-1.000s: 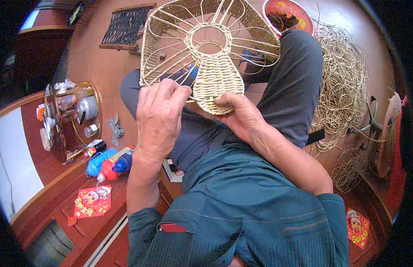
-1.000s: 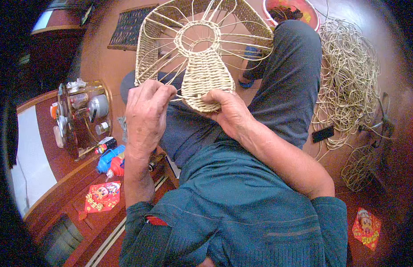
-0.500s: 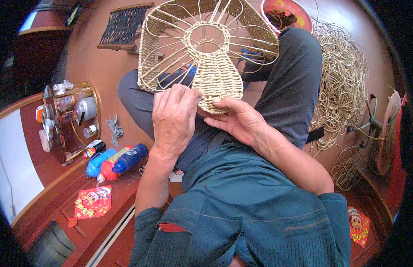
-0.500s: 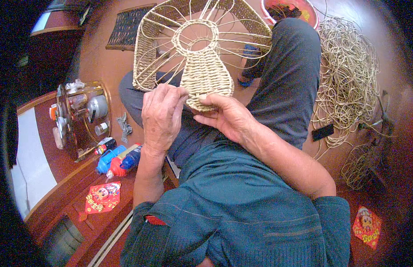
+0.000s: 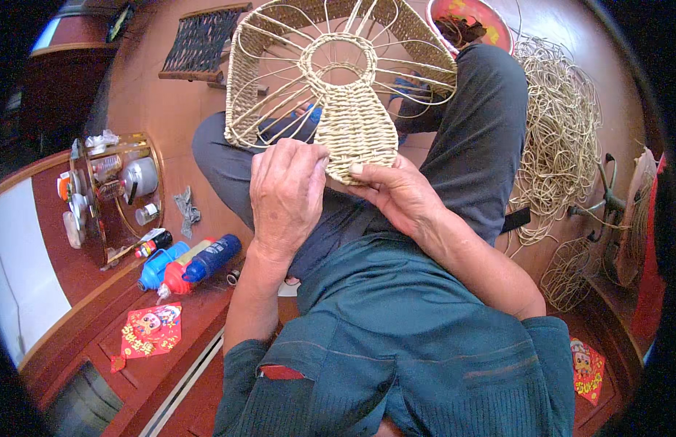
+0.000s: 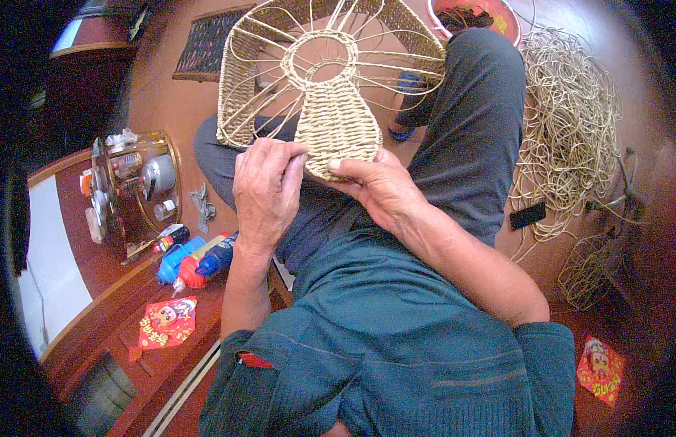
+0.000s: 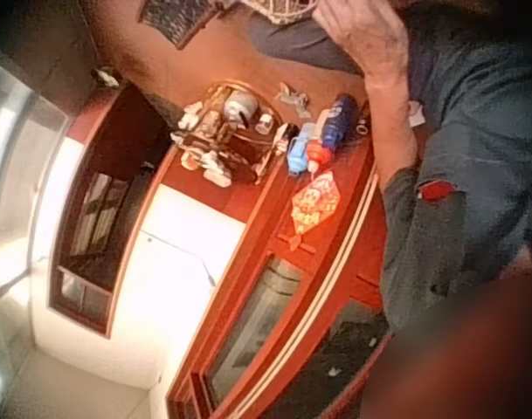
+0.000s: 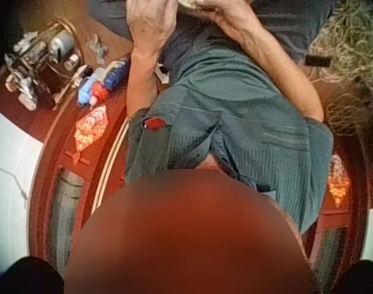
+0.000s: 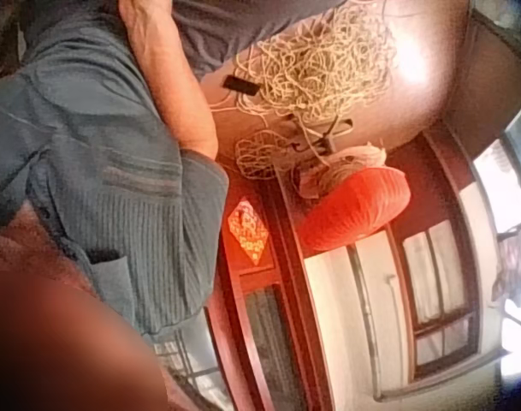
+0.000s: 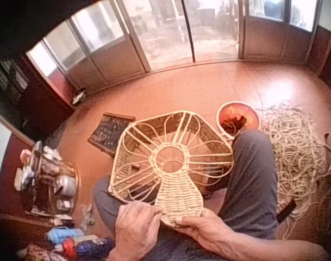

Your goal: Weaving a traditional straw fan or basket-like object.

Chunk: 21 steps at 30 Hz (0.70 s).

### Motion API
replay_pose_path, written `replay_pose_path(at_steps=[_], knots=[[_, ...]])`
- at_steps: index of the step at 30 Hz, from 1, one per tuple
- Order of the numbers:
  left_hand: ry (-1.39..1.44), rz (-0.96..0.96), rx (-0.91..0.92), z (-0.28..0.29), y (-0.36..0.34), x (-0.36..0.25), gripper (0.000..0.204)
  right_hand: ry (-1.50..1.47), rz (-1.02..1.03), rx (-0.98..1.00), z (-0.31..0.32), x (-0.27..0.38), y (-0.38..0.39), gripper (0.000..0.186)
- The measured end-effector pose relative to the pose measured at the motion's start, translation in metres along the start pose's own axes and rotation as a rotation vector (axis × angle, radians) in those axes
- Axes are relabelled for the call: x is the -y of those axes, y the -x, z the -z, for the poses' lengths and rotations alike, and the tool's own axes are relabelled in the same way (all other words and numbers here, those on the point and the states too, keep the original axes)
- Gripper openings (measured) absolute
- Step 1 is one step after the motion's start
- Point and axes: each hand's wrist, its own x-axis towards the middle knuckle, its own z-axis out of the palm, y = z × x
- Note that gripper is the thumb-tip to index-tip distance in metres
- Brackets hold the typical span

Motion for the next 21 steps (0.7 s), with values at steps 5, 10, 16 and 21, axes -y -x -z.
replay_pose_path(at_steps=[5,10,16,21], knots=[[0.012,-0.001,-0.014,-0.002,0.001,0.001,0.014,0.013,0.032,0.042,0.006,-0.002,-0.003,0.053],[0.014,0.022,-0.011,-0.001,-0.002,-0.003,0.013,0.029,0.109,0.029,0.005,-0.007,-0.006,0.058],[-0.065,-0.068,-0.073,-0.001,-0.008,-0.015,0.012,0.043,0.093,0.050,0.013,-0.007,-0.011,0.065],[-0.046,-0.088,-0.018,-0.010,-0.008,-0.015,0.011,0.080,0.089,0.028,0.014,-0.006,-0.013,0.066]])
